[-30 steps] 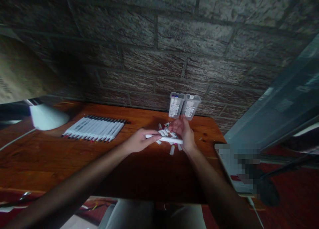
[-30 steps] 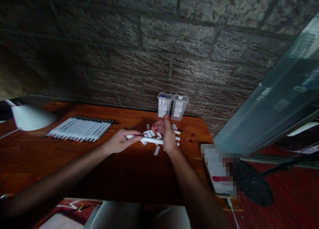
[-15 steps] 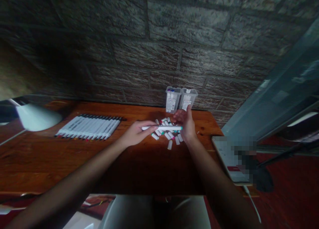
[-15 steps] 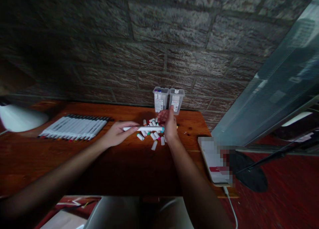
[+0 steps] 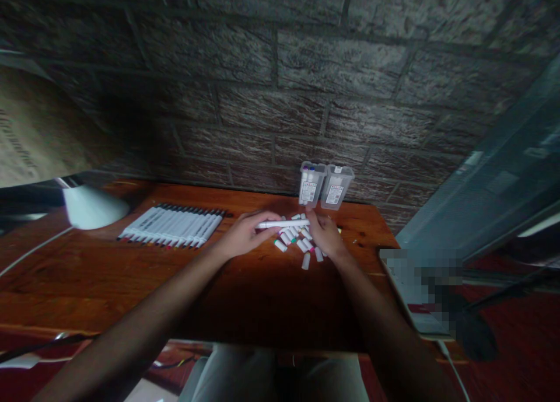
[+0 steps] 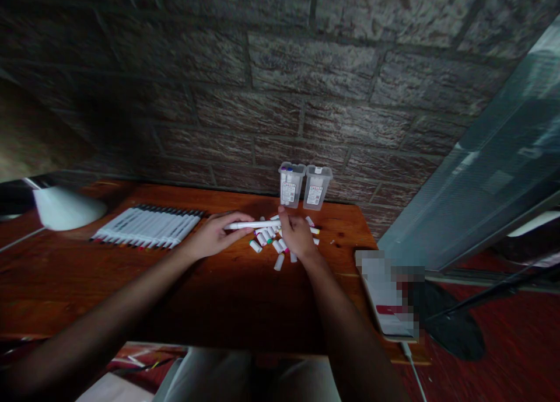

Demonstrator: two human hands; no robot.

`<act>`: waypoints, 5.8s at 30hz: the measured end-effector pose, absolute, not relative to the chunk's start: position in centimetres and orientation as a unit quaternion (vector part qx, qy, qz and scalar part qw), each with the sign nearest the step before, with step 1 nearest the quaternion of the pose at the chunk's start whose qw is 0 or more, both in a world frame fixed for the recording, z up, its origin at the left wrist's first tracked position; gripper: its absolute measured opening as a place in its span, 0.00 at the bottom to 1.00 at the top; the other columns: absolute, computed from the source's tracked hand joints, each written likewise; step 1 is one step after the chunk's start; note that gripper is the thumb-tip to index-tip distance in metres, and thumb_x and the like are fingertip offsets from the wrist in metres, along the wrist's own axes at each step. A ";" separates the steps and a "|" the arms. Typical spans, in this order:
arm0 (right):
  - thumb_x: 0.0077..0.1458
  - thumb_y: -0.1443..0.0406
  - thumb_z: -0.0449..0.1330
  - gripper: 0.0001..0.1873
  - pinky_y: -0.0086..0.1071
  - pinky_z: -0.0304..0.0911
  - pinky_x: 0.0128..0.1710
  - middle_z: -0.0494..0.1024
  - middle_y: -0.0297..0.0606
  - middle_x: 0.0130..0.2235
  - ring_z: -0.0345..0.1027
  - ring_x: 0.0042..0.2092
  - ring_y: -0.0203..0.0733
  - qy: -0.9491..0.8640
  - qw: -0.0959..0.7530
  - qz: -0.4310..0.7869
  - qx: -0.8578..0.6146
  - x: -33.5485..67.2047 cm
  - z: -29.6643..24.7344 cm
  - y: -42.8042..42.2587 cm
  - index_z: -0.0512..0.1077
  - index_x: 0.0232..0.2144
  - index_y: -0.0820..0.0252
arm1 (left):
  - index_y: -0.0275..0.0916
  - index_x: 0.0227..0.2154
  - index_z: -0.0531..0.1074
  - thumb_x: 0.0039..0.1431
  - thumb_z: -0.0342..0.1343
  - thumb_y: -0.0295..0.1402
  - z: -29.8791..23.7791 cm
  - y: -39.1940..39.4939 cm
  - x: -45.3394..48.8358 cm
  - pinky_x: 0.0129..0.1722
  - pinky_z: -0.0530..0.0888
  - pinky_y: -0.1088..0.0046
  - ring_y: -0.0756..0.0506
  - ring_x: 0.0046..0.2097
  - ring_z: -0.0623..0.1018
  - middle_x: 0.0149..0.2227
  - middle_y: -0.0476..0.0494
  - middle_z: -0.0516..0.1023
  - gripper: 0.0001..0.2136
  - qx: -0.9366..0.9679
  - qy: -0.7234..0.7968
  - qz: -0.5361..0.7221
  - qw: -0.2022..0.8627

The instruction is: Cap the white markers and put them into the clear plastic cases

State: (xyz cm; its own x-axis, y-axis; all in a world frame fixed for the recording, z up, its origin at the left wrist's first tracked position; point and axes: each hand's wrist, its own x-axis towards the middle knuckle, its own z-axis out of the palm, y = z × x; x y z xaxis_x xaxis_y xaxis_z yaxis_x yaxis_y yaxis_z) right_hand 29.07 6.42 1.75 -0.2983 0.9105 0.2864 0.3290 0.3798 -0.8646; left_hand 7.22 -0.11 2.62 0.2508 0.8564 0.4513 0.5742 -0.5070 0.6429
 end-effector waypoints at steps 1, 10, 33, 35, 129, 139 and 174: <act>0.58 0.38 0.45 0.35 0.33 0.51 0.26 0.67 0.34 0.18 0.61 0.23 0.39 -0.733 0.407 0.341 -0.426 29.1 1.8 6.4 0.63 0.14 0.56 | 0.39 0.45 0.76 0.62 0.56 0.41 2.6 -0.1 7.2 0.44 0.72 0.74 0.45 0.43 0.79 0.43 0.42 0.81 0.14 0.773 0.469 0.391 0.174; 0.60 0.44 0.52 0.26 0.32 0.55 0.30 0.71 0.33 0.23 0.63 0.27 0.38 -0.748 0.431 0.341 -0.374 29.0 2.0 6.0 0.71 0.23 0.56 | 0.41 0.44 0.77 0.64 0.53 0.43 2.4 0.3 6.7 0.41 0.71 0.75 0.45 0.40 0.79 0.41 0.44 0.82 0.15 0.783 0.488 0.350 0.160; 0.51 0.53 0.66 0.16 0.30 0.64 0.32 0.80 0.32 0.36 0.70 0.32 0.36 -0.697 0.403 0.536 -0.256 30.0 2.6 6.6 0.78 0.40 0.52 | 0.34 0.31 0.77 0.63 0.53 0.44 2.7 0.5 6.7 0.29 0.64 0.78 0.51 0.28 0.69 0.25 0.51 0.72 0.17 0.741 0.487 0.382 0.260; 0.53 0.52 0.65 0.17 0.29 0.62 0.29 0.81 0.32 0.36 0.69 0.31 0.35 -0.703 0.386 0.535 -0.266 30.2 2.7 6.6 0.79 0.41 0.52 | 0.34 0.31 0.77 0.63 0.53 0.43 2.6 0.5 6.7 0.29 0.64 0.78 0.51 0.28 0.69 0.25 0.51 0.73 0.17 0.739 0.483 0.385 0.269; 0.49 0.50 0.68 0.19 0.27 0.52 0.23 0.70 0.29 0.22 0.59 0.24 0.32 -0.800 0.218 0.531 -0.176 25.6 1.3 0.3 0.71 0.24 0.59 | 0.33 0.32 0.79 0.51 0.64 0.51 2.1 0.7 8.4 0.20 0.54 0.78 0.56 0.19 0.58 0.16 0.56 0.58 0.22 0.467 0.379 0.591 0.538; 0.56 0.51 0.62 0.18 0.29 0.53 0.26 0.74 0.32 0.24 0.60 0.25 0.34 -0.838 0.247 0.444 -0.197 25.7 1.7 0.6 0.76 0.25 0.59 | 0.33 0.31 0.80 0.52 0.63 0.50 2.3 0.6 8.3 0.20 0.54 0.78 0.56 0.20 0.58 0.16 0.55 0.58 0.21 0.475 0.388 0.592 0.523; 0.62 0.51 0.51 0.21 0.34 0.67 0.39 0.81 0.44 0.37 0.76 0.38 0.44 -0.688 0.526 0.077 -0.494 30.6 12.0 15.7 0.73 0.39 0.61 | 0.39 0.19 0.67 0.56 0.51 0.57 1.5 2.0 5.5 0.22 0.60 0.75 0.52 0.16 0.62 0.12 0.56 0.61 0.25 0.567 0.508 0.543 0.355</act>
